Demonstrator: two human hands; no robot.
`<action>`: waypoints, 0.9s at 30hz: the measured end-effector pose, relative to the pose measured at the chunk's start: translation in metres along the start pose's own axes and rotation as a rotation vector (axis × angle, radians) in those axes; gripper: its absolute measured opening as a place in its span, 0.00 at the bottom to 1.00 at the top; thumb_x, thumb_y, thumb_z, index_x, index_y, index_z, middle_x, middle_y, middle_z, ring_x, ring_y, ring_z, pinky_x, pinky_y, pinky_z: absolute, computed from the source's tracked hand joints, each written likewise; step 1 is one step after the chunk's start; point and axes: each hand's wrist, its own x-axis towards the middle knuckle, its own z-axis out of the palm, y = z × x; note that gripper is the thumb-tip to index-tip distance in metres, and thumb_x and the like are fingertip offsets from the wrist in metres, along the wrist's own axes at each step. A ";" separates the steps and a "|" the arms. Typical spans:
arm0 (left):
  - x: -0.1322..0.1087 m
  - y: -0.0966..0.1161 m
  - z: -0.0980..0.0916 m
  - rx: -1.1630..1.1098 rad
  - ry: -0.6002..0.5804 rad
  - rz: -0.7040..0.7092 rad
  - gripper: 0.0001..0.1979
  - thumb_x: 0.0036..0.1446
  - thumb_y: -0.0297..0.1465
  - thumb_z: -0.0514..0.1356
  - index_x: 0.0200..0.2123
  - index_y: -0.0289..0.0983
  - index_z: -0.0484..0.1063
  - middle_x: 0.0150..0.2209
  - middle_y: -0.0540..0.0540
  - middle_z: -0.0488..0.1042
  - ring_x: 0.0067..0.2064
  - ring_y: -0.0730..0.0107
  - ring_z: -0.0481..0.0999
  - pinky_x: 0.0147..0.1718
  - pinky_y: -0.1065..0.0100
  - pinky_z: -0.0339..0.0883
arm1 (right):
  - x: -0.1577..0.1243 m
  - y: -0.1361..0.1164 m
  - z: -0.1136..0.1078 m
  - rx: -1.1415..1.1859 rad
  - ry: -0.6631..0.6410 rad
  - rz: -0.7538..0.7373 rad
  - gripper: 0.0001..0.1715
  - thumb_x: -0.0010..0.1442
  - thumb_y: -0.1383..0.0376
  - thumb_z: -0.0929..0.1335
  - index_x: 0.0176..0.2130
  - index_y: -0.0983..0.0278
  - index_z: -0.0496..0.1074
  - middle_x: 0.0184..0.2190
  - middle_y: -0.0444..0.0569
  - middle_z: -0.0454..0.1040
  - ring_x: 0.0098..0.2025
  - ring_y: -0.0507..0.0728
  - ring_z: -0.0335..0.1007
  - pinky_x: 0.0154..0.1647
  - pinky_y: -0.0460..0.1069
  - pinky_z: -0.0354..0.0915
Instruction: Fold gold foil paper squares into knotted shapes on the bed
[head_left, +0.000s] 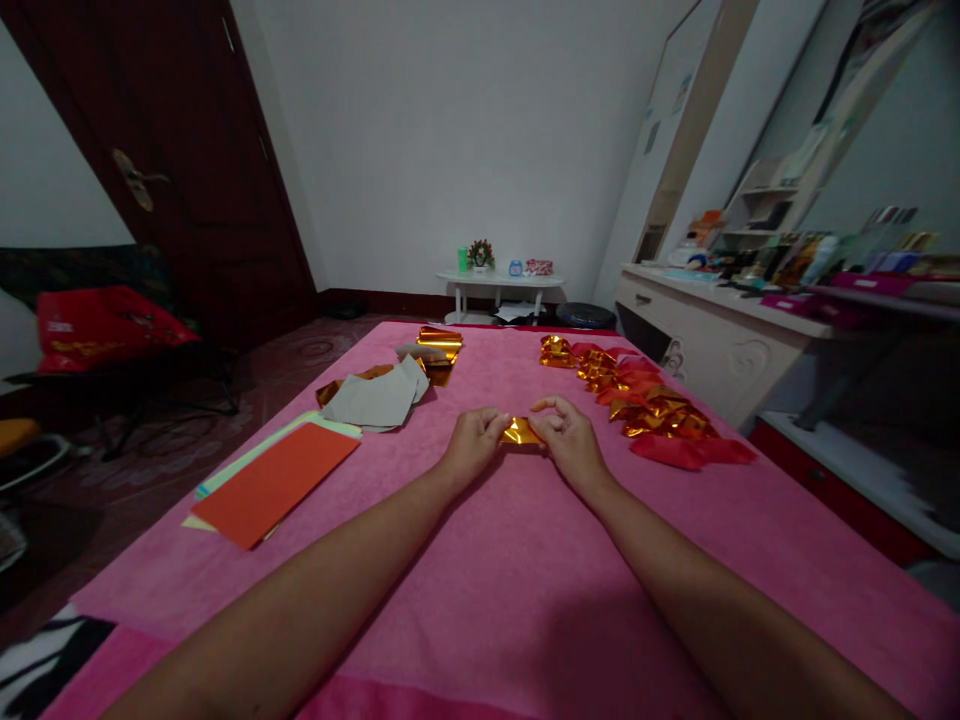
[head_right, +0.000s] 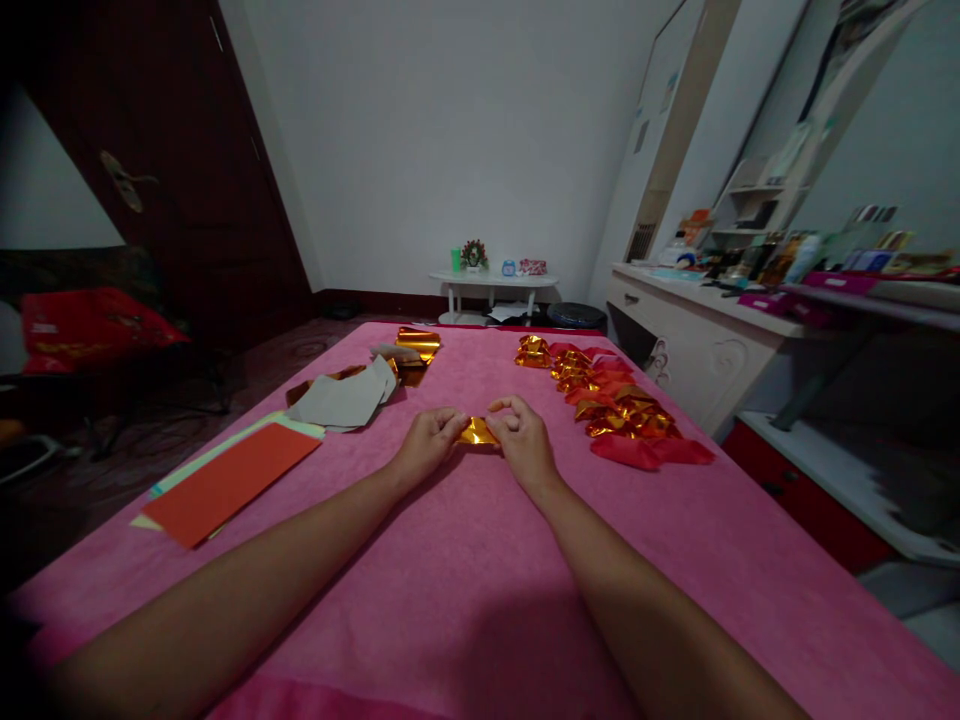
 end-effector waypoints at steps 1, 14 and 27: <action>0.000 -0.001 0.000 -0.003 0.018 -0.008 0.17 0.57 0.39 0.53 0.21 0.34 0.65 0.17 0.54 0.60 0.21 0.78 0.58 0.21 0.74 0.50 | 0.000 0.000 0.000 0.000 -0.006 0.000 0.13 0.52 0.56 0.67 0.35 0.62 0.66 0.15 0.36 0.61 0.16 0.48 0.53 0.17 0.43 0.49; 0.000 -0.005 -0.010 -0.345 -0.195 -0.136 0.19 0.43 0.38 0.67 0.36 0.30 0.77 0.25 0.47 0.75 0.22 0.77 0.68 0.22 0.74 0.62 | 0.005 0.007 -0.008 0.127 0.024 0.189 0.17 0.48 0.53 0.69 0.27 0.65 0.67 0.12 0.36 0.56 0.13 0.45 0.43 0.12 0.42 0.41; 0.000 -0.007 -0.009 -0.281 -0.173 -0.045 0.18 0.46 0.32 0.65 0.42 0.32 0.77 0.39 0.40 0.79 0.34 0.68 0.76 0.34 0.70 0.68 | 0.007 0.009 -0.008 0.103 0.023 0.210 0.16 0.50 0.55 0.68 0.27 0.66 0.68 0.11 0.34 0.54 0.12 0.44 0.44 0.09 0.40 0.44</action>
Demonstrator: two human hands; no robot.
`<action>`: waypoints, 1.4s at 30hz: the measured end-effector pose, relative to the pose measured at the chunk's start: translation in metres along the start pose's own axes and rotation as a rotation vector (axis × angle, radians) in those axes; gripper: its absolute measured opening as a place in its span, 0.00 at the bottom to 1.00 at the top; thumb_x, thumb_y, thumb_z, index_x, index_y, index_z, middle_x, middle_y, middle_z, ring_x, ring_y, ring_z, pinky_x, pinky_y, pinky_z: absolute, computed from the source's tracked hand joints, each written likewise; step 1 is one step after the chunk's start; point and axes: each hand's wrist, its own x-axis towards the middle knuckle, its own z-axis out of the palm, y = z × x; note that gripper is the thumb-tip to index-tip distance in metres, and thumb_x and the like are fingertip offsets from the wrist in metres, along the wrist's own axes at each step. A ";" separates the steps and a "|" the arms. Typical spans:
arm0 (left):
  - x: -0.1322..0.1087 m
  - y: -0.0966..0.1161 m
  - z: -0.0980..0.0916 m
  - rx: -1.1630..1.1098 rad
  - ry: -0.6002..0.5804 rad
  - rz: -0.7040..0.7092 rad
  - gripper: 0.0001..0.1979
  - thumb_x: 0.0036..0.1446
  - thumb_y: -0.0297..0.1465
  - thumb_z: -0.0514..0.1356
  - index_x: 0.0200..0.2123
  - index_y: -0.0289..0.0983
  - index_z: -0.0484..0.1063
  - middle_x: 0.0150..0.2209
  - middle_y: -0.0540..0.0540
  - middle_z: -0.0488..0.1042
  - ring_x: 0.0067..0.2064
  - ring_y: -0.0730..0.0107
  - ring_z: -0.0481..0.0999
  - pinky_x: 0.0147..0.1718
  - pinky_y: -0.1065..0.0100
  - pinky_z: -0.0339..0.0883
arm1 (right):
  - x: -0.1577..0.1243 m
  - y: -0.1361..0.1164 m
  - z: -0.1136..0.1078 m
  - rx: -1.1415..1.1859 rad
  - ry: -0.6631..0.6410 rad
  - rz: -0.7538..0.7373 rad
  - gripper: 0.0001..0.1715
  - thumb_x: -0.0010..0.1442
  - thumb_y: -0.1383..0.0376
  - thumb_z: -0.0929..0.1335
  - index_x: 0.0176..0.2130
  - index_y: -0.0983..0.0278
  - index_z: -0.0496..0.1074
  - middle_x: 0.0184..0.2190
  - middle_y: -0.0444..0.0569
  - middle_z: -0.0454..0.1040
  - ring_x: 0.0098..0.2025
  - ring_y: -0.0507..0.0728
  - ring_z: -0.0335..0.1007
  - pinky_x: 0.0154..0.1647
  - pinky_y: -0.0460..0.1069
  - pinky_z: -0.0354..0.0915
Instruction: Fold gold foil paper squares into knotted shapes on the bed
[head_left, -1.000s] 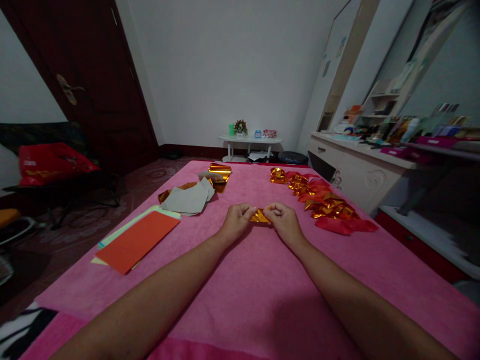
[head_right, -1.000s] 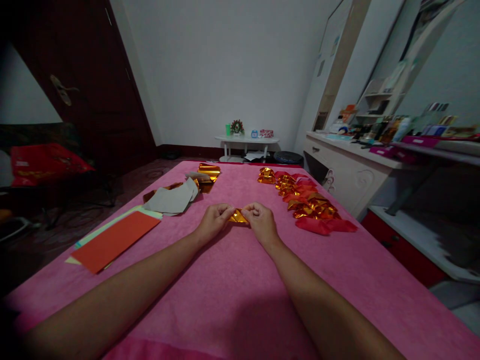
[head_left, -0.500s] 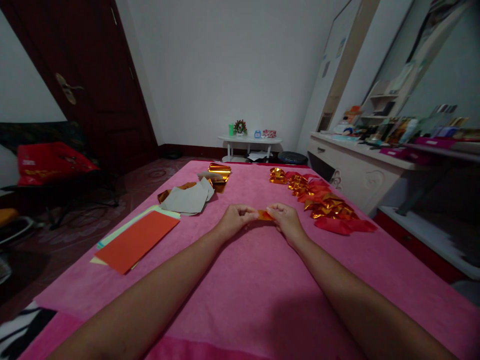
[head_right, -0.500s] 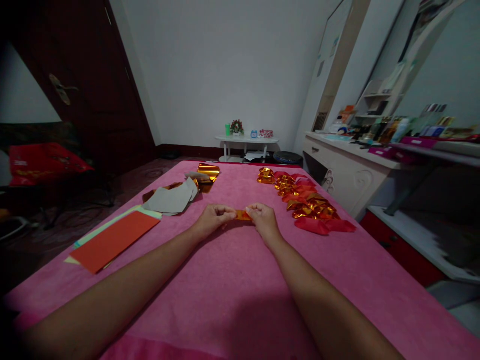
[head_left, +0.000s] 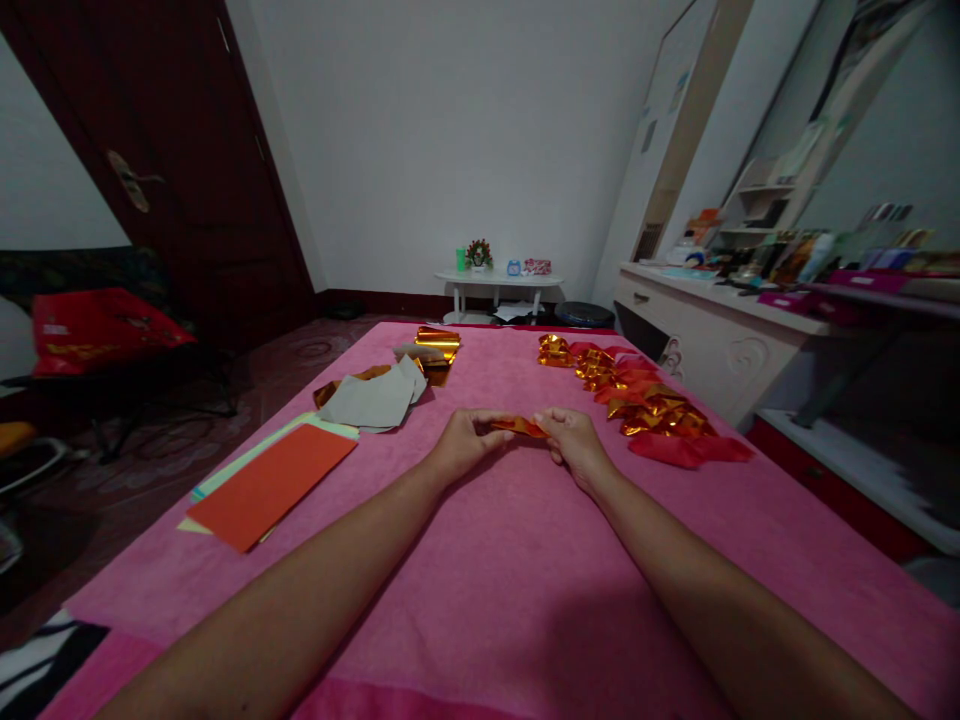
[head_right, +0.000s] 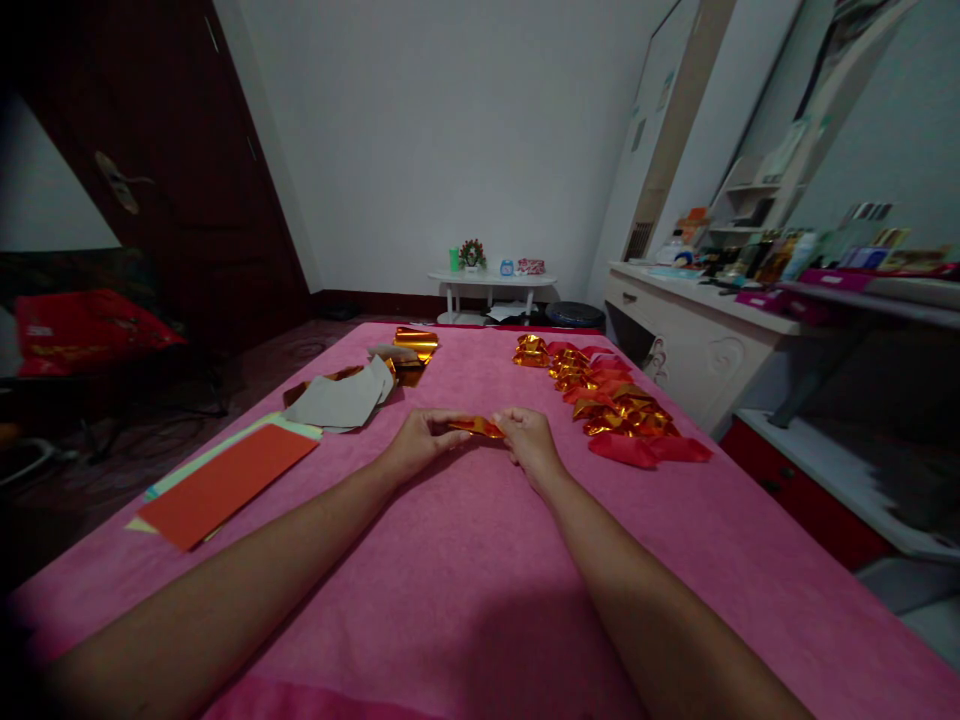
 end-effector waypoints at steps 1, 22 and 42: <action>0.000 0.000 0.000 0.007 0.001 0.003 0.18 0.46 0.32 0.65 0.42 0.32 0.77 0.39 0.40 0.79 0.33 0.69 0.75 0.32 0.71 0.67 | -0.001 0.000 0.000 -0.002 0.000 -0.006 0.16 0.50 0.55 0.68 0.27 0.66 0.68 0.11 0.34 0.54 0.12 0.44 0.44 0.09 0.41 0.44; 0.005 -0.010 -0.001 0.366 0.229 -0.087 0.17 0.49 0.24 0.53 0.41 0.31 0.77 0.28 0.44 0.77 0.26 0.74 0.71 0.25 0.73 0.61 | -0.003 0.005 0.003 -0.417 0.137 -0.183 0.13 0.48 0.65 0.65 0.33 0.66 0.76 0.18 0.42 0.70 0.20 0.52 0.67 0.22 0.45 0.60; -0.006 0.011 0.002 1.135 0.265 -0.170 0.22 0.58 0.47 0.50 0.31 0.38 0.77 0.30 0.41 0.77 0.32 0.63 0.72 0.27 0.68 0.50 | -0.010 -0.001 0.007 -1.016 0.179 -0.252 0.21 0.60 0.58 0.59 0.26 0.64 0.75 0.22 0.50 0.75 0.26 0.54 0.68 0.26 0.46 0.53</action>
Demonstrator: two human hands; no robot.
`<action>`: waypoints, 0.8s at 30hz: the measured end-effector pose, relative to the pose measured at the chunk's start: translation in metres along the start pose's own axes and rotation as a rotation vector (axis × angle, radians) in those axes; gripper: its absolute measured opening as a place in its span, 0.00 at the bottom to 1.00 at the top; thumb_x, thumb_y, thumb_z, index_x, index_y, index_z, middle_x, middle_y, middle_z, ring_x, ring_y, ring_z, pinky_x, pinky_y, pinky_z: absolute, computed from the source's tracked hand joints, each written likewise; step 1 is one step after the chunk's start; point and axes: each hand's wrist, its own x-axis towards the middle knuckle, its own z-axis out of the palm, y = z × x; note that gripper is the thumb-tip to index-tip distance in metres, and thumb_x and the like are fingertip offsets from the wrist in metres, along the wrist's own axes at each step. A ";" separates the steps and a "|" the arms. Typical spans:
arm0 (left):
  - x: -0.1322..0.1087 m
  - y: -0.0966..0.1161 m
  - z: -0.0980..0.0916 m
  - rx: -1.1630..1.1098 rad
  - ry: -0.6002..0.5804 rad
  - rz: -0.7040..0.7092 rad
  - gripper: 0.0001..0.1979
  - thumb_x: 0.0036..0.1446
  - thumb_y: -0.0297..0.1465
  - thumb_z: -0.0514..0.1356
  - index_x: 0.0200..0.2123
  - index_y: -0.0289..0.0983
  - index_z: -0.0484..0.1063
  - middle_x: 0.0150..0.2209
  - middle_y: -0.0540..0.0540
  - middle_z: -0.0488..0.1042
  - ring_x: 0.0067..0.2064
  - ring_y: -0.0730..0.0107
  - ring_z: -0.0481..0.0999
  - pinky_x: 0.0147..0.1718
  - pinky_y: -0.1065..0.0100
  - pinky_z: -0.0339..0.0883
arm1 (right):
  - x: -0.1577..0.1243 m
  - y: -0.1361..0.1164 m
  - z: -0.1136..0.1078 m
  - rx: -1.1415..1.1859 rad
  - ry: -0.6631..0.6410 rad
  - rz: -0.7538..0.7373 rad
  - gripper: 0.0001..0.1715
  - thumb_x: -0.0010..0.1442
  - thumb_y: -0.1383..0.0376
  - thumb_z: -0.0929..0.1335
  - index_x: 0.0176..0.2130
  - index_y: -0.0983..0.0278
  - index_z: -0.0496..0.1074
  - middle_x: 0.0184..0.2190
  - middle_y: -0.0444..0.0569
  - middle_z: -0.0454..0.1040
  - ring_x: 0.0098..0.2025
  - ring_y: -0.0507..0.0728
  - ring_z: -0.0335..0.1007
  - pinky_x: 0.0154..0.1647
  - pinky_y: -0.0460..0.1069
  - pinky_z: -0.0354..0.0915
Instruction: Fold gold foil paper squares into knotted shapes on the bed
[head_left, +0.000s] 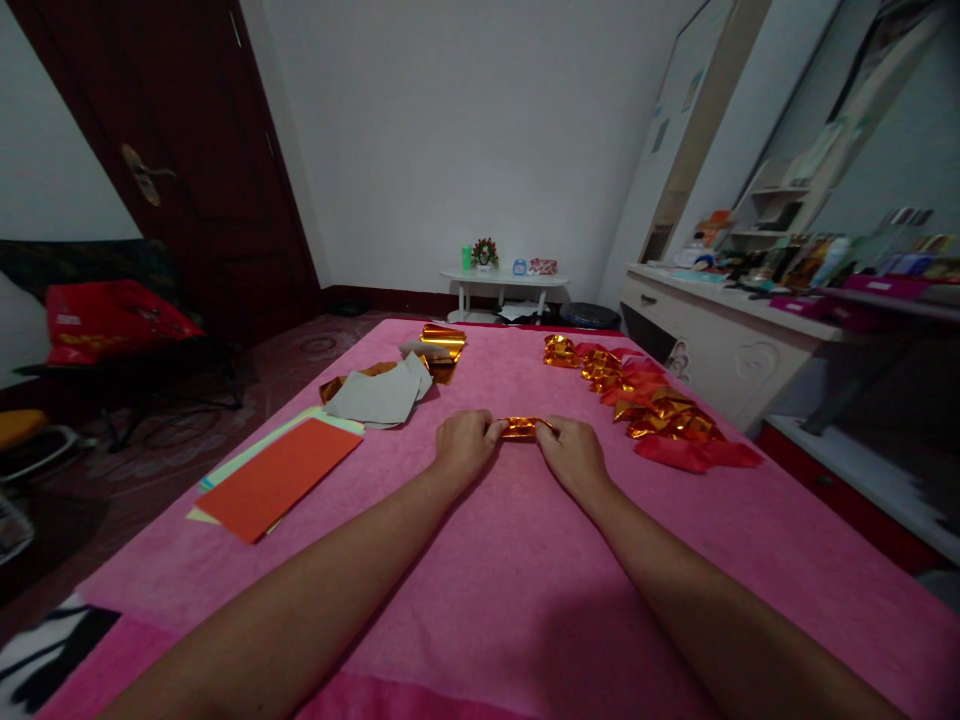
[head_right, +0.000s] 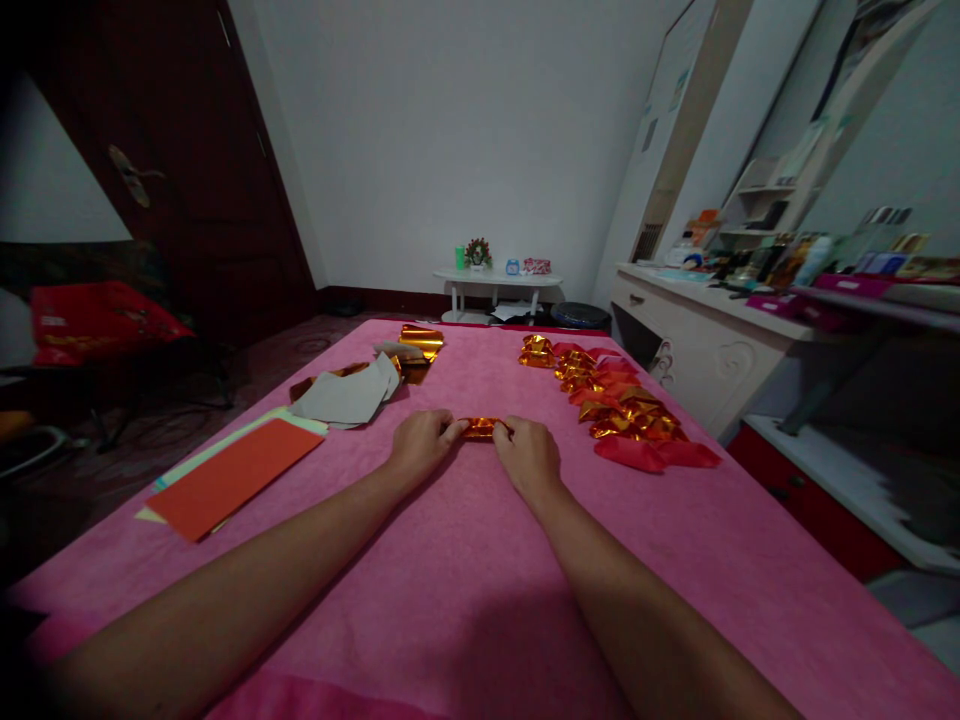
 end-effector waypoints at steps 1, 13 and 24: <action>0.000 0.000 0.000 0.009 -0.003 0.008 0.21 0.58 0.46 0.51 0.31 0.39 0.77 0.30 0.41 0.77 0.32 0.63 0.72 0.27 0.68 0.50 | -0.001 -0.002 -0.001 -0.049 -0.009 0.008 0.22 0.61 0.57 0.58 0.29 0.63 0.76 0.25 0.51 0.76 0.28 0.55 0.70 0.27 0.46 0.54; -0.003 0.005 -0.002 0.004 0.032 0.040 0.26 0.62 0.45 0.44 0.33 0.37 0.78 0.31 0.39 0.77 0.32 0.62 0.72 0.28 0.67 0.49 | -0.006 -0.013 -0.005 -0.227 -0.106 -0.057 0.29 0.66 0.56 0.52 0.37 0.61 0.77 0.32 0.54 0.78 0.35 0.58 0.74 0.31 0.48 0.57; 0.004 0.000 0.009 -0.421 0.057 0.079 0.24 0.60 0.42 0.47 0.23 0.35 0.72 0.21 0.47 0.69 0.25 0.71 0.64 0.25 0.70 0.47 | -0.005 -0.012 -0.002 -0.302 -0.098 -0.099 0.29 0.66 0.60 0.52 0.34 0.64 0.77 0.29 0.56 0.78 0.32 0.57 0.75 0.29 0.47 0.57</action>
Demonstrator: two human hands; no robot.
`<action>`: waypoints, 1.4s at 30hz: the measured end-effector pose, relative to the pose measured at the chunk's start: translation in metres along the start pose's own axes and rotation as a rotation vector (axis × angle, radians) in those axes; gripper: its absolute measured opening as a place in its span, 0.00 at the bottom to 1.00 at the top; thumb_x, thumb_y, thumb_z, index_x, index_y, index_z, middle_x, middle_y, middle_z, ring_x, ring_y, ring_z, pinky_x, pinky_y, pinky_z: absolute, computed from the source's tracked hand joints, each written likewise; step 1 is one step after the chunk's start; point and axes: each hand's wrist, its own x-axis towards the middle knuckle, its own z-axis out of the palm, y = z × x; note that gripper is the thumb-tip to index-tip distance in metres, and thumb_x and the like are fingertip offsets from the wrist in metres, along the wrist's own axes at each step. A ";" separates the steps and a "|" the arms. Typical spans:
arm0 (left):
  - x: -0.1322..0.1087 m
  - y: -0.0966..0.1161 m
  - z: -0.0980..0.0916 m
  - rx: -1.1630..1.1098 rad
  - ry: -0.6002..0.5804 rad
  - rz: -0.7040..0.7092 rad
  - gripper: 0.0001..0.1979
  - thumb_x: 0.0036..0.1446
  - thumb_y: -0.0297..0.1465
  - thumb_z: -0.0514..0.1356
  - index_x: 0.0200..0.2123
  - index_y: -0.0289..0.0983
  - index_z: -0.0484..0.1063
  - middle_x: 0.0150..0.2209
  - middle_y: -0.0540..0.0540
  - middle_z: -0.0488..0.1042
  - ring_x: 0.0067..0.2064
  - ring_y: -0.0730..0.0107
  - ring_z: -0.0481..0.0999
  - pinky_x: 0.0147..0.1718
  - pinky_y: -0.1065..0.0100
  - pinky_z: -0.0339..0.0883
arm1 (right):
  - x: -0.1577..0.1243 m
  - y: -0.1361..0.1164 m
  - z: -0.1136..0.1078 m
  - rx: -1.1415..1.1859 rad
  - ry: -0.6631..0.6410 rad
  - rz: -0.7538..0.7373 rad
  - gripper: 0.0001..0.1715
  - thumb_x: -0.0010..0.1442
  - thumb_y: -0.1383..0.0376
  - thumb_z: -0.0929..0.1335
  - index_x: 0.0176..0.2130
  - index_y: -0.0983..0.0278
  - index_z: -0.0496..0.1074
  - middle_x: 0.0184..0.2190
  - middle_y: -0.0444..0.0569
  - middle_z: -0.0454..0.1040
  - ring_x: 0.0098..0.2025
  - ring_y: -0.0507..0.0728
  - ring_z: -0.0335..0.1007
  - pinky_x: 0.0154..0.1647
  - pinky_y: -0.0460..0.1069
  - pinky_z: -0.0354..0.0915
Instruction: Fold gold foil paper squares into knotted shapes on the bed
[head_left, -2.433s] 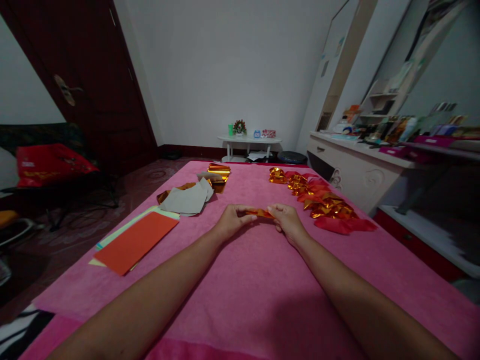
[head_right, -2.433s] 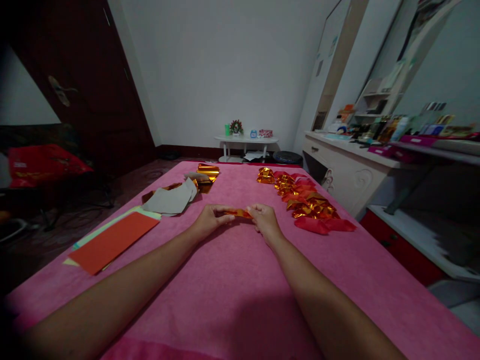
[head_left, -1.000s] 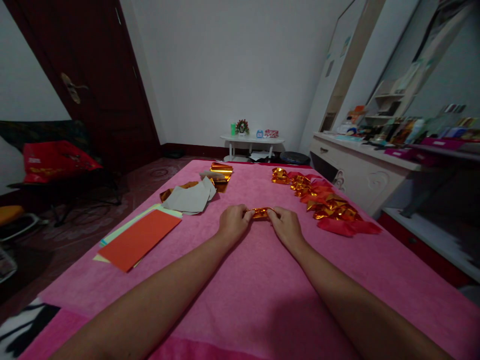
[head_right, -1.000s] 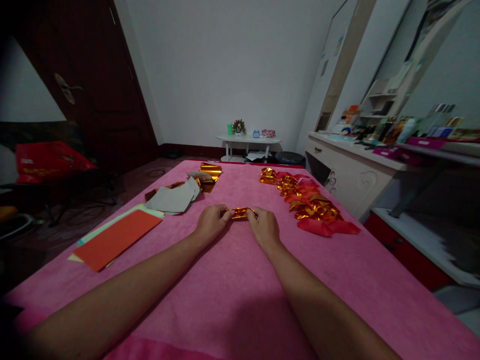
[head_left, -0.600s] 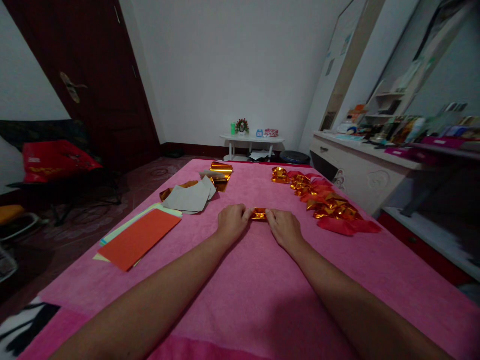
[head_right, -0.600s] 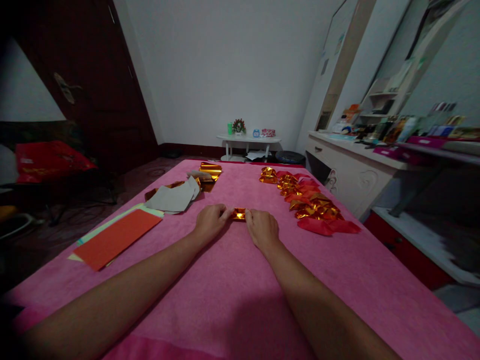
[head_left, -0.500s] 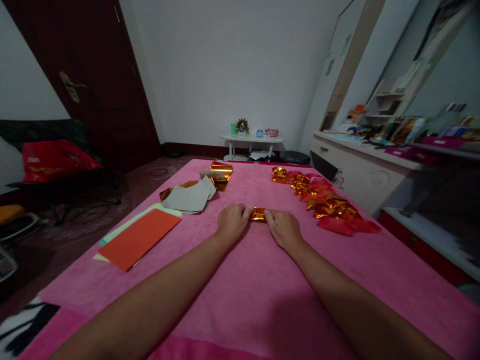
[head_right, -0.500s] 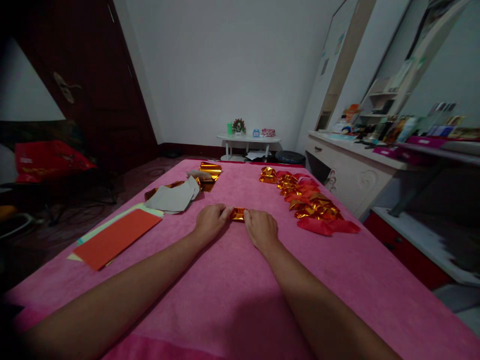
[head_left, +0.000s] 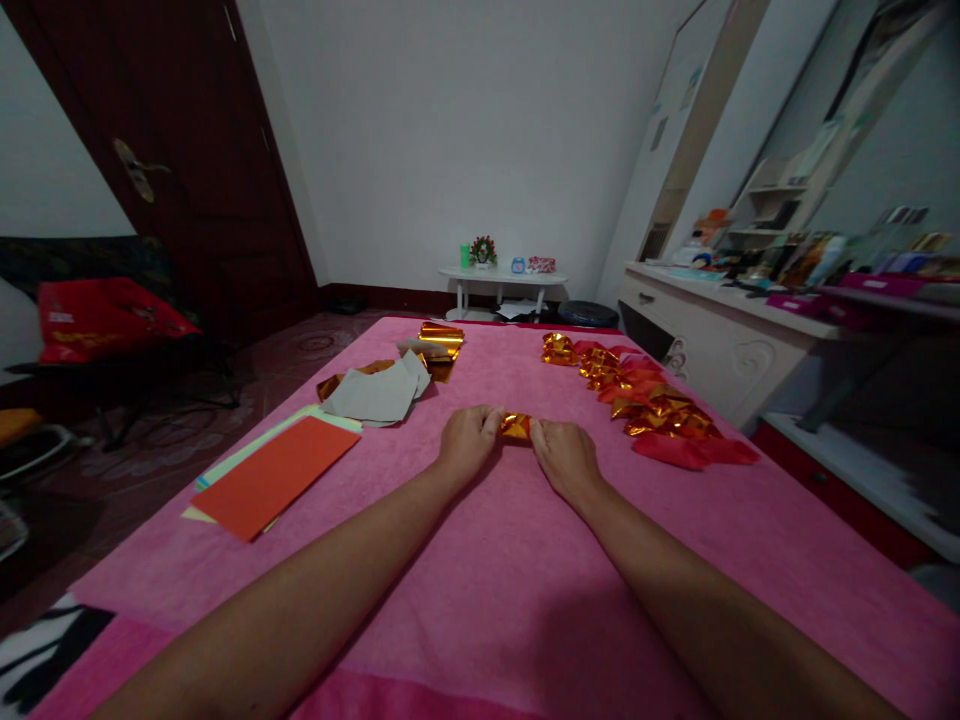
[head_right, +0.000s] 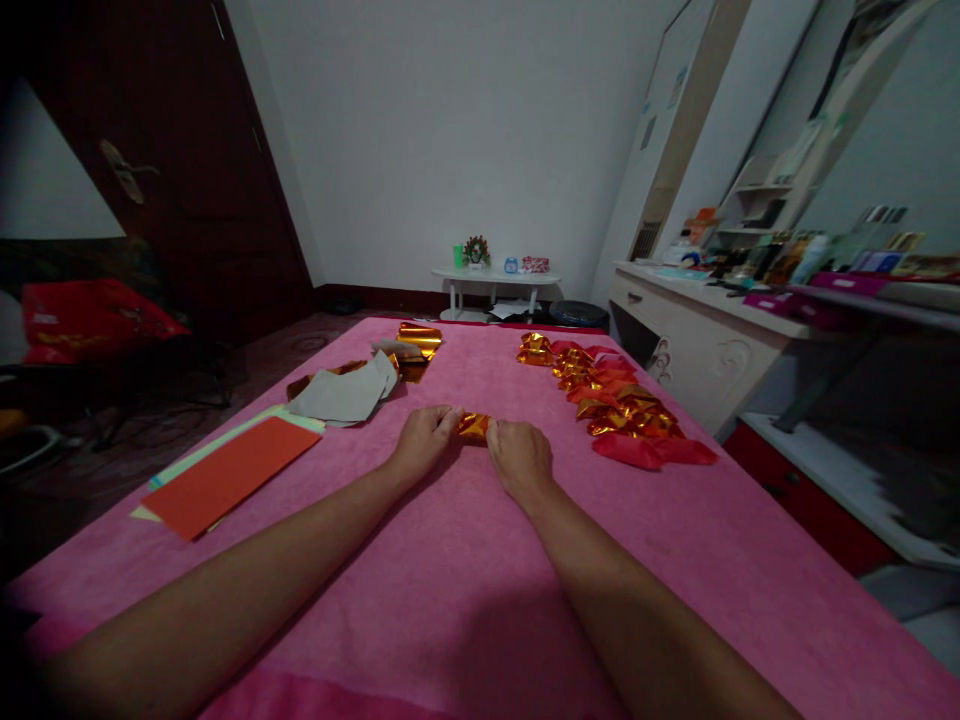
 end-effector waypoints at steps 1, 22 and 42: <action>0.002 -0.002 0.002 -0.093 0.000 -0.006 0.24 0.60 0.43 0.48 0.21 0.34 0.71 0.20 0.49 0.67 0.24 0.72 0.63 0.25 0.70 0.48 | 0.000 0.000 0.000 -0.008 -0.002 -0.007 0.29 0.66 0.61 0.52 0.34 0.65 0.77 0.29 0.56 0.78 0.32 0.57 0.75 0.29 0.47 0.58; -0.002 0.004 -0.003 0.081 0.035 -0.116 0.29 0.59 0.49 0.46 0.26 0.35 0.76 0.24 0.44 0.74 0.27 0.68 0.69 0.24 0.69 0.47 | -0.003 -0.002 -0.002 0.202 0.019 -0.111 0.28 0.66 0.62 0.53 0.27 0.64 0.74 0.25 0.50 0.77 0.26 0.52 0.71 0.29 0.45 0.57; 0.001 0.002 0.004 -0.390 0.020 -0.047 0.26 0.59 0.47 0.47 0.18 0.34 0.63 0.18 0.51 0.60 0.22 0.75 0.58 0.23 0.72 0.50 | -0.004 0.002 -0.001 0.494 0.074 -0.019 0.28 0.65 0.59 0.55 0.21 0.64 0.70 0.20 0.48 0.74 0.24 0.52 0.68 0.28 0.45 0.57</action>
